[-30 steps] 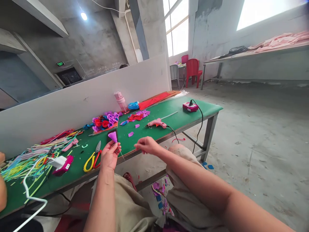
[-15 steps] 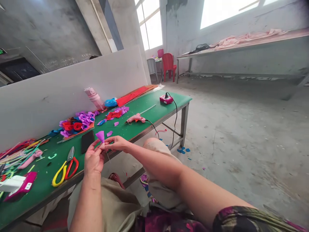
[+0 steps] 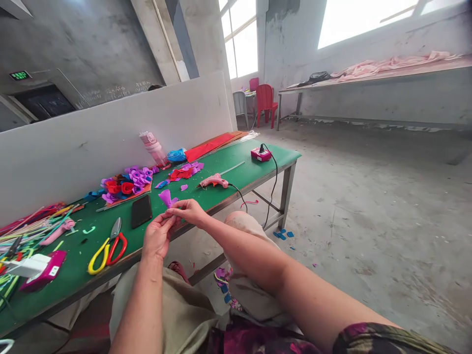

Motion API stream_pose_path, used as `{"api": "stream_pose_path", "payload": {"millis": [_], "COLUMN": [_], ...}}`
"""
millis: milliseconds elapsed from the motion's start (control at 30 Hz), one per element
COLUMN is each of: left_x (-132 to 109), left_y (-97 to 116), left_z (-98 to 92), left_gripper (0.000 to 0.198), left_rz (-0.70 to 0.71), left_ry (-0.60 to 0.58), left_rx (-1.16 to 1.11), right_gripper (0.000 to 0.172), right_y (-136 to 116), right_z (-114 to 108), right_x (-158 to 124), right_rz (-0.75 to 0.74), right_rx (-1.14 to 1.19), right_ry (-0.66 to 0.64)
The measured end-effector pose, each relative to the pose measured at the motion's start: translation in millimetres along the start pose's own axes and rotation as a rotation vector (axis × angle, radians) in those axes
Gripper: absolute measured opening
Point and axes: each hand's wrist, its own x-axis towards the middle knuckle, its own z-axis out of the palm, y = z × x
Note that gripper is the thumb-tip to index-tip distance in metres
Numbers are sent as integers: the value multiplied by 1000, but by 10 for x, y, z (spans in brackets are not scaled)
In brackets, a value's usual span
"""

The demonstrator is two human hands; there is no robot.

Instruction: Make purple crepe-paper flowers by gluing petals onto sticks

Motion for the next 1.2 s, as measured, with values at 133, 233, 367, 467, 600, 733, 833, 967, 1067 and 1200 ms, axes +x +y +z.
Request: {"api": "stream_pose_path", "payload": {"millis": [133,233,367,467,600,733,833,967,1067,1200], "left_x": [-22,-33,-49,-65,-85,-108,-128,-128,-104,-79], "left_y": [51,86,114,142,178,195,206,216,203,155], "left_z": [-9,-47,-91,-111,-140,-178,-207,-233,-240,-215], "left_gripper": [38,38,37,38,40,38,36,36,37,37], "left_rz": [7,24,51,57,73,97,105,89,71,60], "left_ry": [28,34,21,12,11,17,12,36,29,10], "left_rx": [30,39,20,-10,-43,-67,-65,-94,-112,-124], "right_gripper": [29,19,20,10,13,17,17,21,20,28], "right_y": [-313,-686,-1142,-1228,-1027,-918,-999,-1111,-1033,-676], "right_z": [-232,-639,-1120,-1142,-880,-790,-905,-974,-777,-330], "right_x": [-208,-461,-820,-1101,-1372,-1236,-880,-458,-316,-196], "right_rz": [-35,18,94,89,163,166,99,38,-144,-158], "right_rx": [-324,-573,-952,-1259,-1542,-1671,-1772,-1802,-1478,-758], "right_ry": [49,-79,-265,-558,-509,-472,-207,49,199,37]}}
